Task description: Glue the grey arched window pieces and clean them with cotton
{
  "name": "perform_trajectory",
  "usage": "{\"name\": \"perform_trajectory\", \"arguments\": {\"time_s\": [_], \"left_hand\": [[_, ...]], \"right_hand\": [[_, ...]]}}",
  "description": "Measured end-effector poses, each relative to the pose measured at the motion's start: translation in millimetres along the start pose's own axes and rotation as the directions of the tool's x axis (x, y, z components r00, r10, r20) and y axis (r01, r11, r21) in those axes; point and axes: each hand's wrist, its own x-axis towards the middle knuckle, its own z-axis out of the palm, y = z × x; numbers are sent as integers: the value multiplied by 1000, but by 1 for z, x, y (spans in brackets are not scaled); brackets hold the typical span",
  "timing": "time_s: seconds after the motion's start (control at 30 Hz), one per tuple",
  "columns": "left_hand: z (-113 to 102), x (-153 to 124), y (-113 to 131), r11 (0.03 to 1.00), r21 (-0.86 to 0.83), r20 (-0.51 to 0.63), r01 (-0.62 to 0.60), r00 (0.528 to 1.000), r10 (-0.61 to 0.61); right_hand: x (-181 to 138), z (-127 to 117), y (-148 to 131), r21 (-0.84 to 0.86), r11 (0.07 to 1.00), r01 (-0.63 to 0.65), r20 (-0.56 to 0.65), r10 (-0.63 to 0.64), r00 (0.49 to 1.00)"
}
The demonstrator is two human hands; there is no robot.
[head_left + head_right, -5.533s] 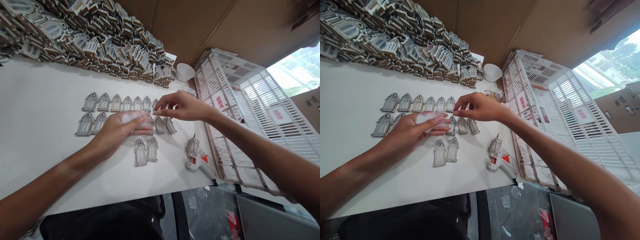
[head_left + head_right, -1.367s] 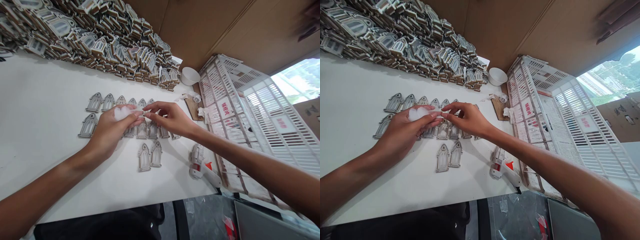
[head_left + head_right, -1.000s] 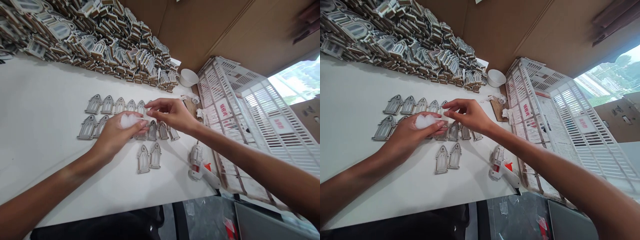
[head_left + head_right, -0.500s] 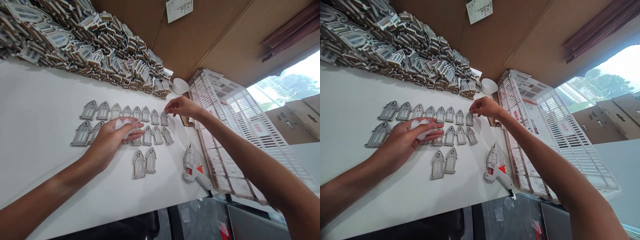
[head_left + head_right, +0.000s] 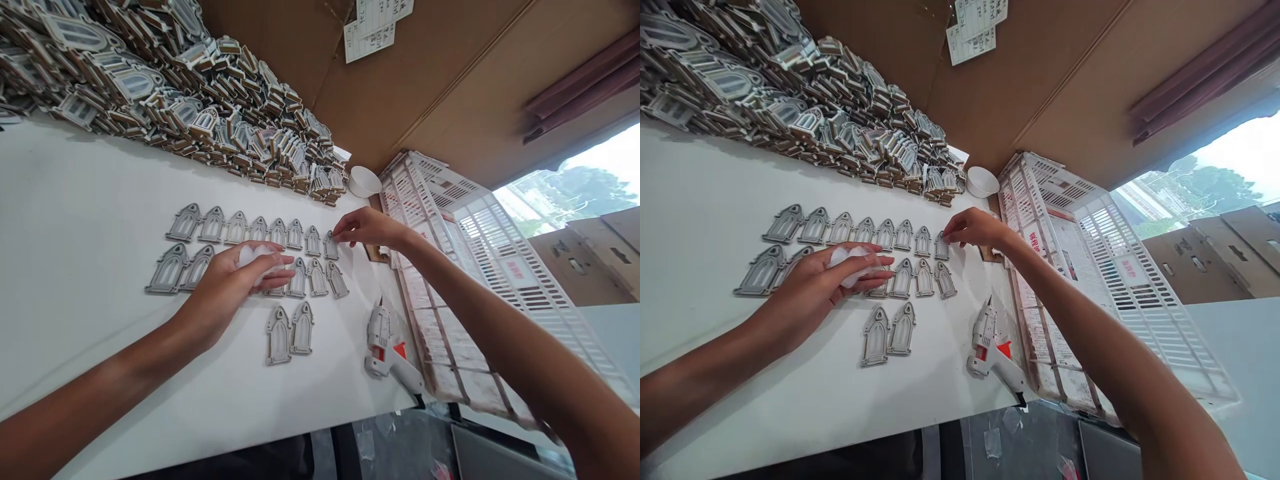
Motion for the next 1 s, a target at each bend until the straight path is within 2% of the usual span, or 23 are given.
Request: {"name": "perform_trajectory", "arguments": {"time_s": [0.13,0.2,0.3,0.43,0.53,0.63,0.73,0.8,0.9,1.0], "left_hand": [[-1,0,-2,1000,13,44,0,999,0],[-2,0,-5,1000,23,80,-1,997,-1],[-3,0,-9,999,36,129,10,991,-15],[-2,-1,-11,997,70,166,25,985,-36],[0,-2,-9,997,75,185,10,983,-23],[1,-3,-9,996,84,178,18,983,-33],[0,-2,-9,992,113,148,51,987,-67],[-1,-1,-9,989,126,118,73,989,-88],[-4,1,-9,989,118,87,91,991,-102],[-6,3,-9,991,102,79,88,992,-96]], "right_hand": [[1,2,-3,-33,999,36,-93,-39,995],[-1,7,-11,-3,994,113,-125,-112,986],[-8,21,-29,146,961,237,-7,-238,971],[-21,42,-49,421,874,242,194,-347,918],[-26,52,-53,531,816,228,223,-394,892],[-27,53,-53,551,806,216,229,-395,890],[-24,46,-50,524,814,251,165,-386,908],[-19,37,-44,450,839,307,43,-364,930],[-9,20,-30,183,916,357,-159,-330,930],[0,7,-16,-69,955,287,-256,-295,921]]}}
